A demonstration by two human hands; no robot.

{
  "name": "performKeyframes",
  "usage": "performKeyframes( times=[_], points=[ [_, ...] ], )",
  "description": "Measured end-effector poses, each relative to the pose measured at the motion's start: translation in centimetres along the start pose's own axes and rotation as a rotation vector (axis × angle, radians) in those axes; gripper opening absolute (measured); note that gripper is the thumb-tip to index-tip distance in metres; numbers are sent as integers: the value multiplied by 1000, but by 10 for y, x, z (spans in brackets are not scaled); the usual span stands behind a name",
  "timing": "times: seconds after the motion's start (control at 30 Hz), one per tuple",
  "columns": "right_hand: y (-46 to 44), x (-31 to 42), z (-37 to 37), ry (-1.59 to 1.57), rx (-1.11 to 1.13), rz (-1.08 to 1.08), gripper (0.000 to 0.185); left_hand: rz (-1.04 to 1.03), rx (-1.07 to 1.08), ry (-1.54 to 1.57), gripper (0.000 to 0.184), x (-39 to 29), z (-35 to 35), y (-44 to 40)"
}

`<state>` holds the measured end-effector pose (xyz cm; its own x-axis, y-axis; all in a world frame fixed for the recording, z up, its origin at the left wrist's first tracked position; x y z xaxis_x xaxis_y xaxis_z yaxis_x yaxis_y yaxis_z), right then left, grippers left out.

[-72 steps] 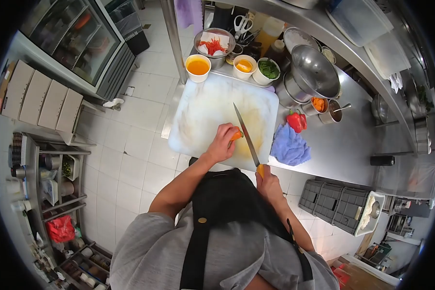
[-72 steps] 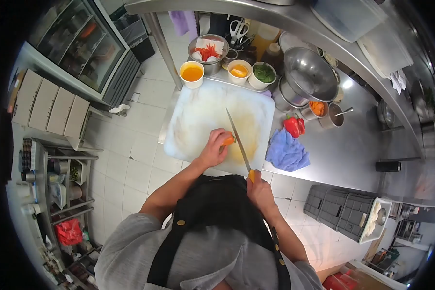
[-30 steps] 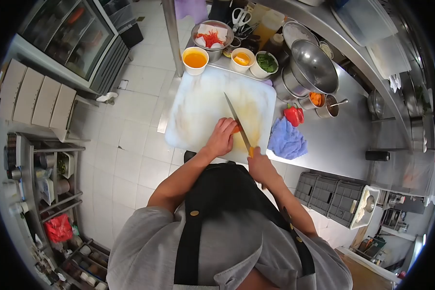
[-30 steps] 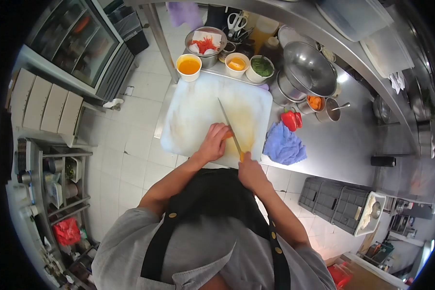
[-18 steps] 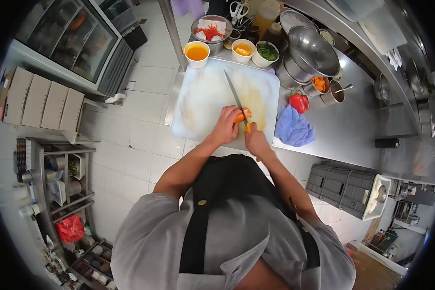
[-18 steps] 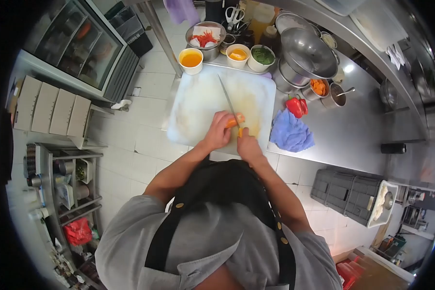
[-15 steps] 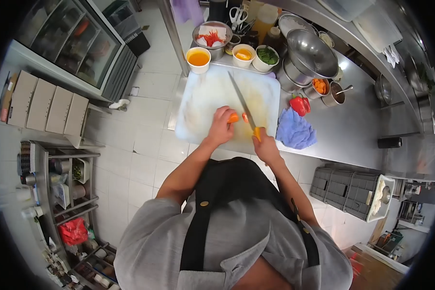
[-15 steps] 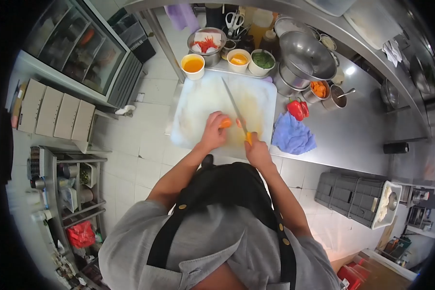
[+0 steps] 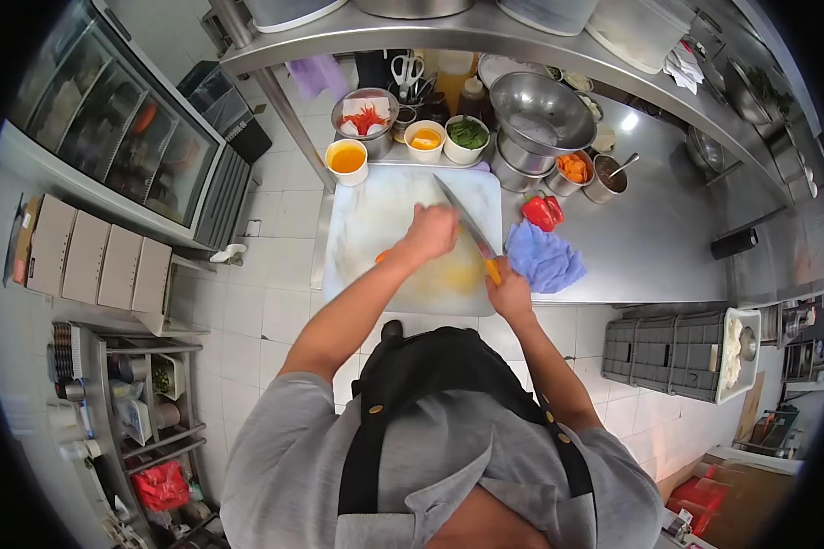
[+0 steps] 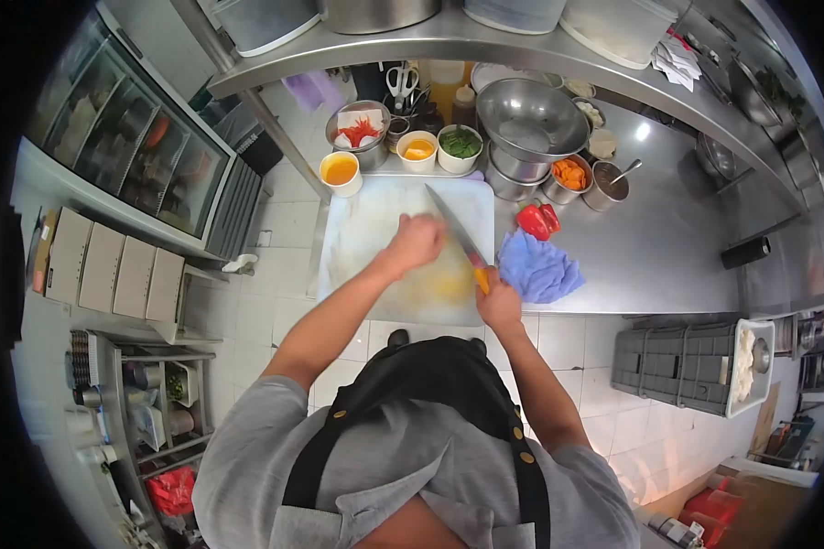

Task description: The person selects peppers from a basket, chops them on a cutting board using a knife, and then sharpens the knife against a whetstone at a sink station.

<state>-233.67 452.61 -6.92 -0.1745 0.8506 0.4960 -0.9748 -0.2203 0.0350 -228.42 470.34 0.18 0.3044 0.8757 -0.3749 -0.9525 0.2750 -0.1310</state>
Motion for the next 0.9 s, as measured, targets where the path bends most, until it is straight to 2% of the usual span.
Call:
performKeyframes(
  times=[0.07,0.13,0.2,0.23,0.3,0.37,0.43,0.47,0.53,0.57,0.63,0.67,0.73,0.87,0.9],
  points=[
    [1,-1,-1,-10,-10,6,48,-61,-146,139,16,-24,67,-34],
    [-1,3,-1,-31,-3,-7,48,-184,-445,426,26,-51,147,-61],
    [2,5,1,-53,5,-23,49,-250,-652,541,39,-76,207,-57],
    [4,3,3,-56,13,-42,48,-241,-650,538,39,-71,203,-50],
    [8,-2,1,-64,30,-61,47,-44,-236,180,55,-55,147,-38],
    [14,-8,5,-111,-4,-39,48,296,50,103,60,-8,76,25],
    [21,-7,11,-129,-30,-27,48,673,26,134,52,40,32,92],
    [27,-8,14,-130,-46,-15,48,666,31,131,52,47,13,103],
    [33,-12,13,-140,-21,-9,47,591,-138,173,51,55,-6,117],
    [34,-11,11,-155,2,5,47,604,-143,177,51,64,-21,119],
    [40,-3,13,-178,57,42,45,208,-472,177,48,42,-7,118],
    [44,3,15,-201,98,71,43,227,-477,179,48,45,-7,119],
    [54,14,21,-215,137,105,41,128,-625,432,48,48,1,123],
    [68,47,37,-225,231,187,37,173,-709,497,44,61,6,131],
    [70,49,35,-203,260,195,38,172,-647,425,44,59,5,128]
  ],
)
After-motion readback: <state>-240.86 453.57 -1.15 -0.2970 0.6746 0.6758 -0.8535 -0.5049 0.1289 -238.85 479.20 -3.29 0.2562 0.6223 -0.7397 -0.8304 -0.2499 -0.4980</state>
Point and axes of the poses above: each hand's wrist, its own y-axis away from the middle knuckle, its own z-axis out of the back of the hand, x = y × z, the point moved 10 cm from there along -y, towards the middle knuckle, and after that the axes turned 1 degree about -z, right-handed, at the moved point
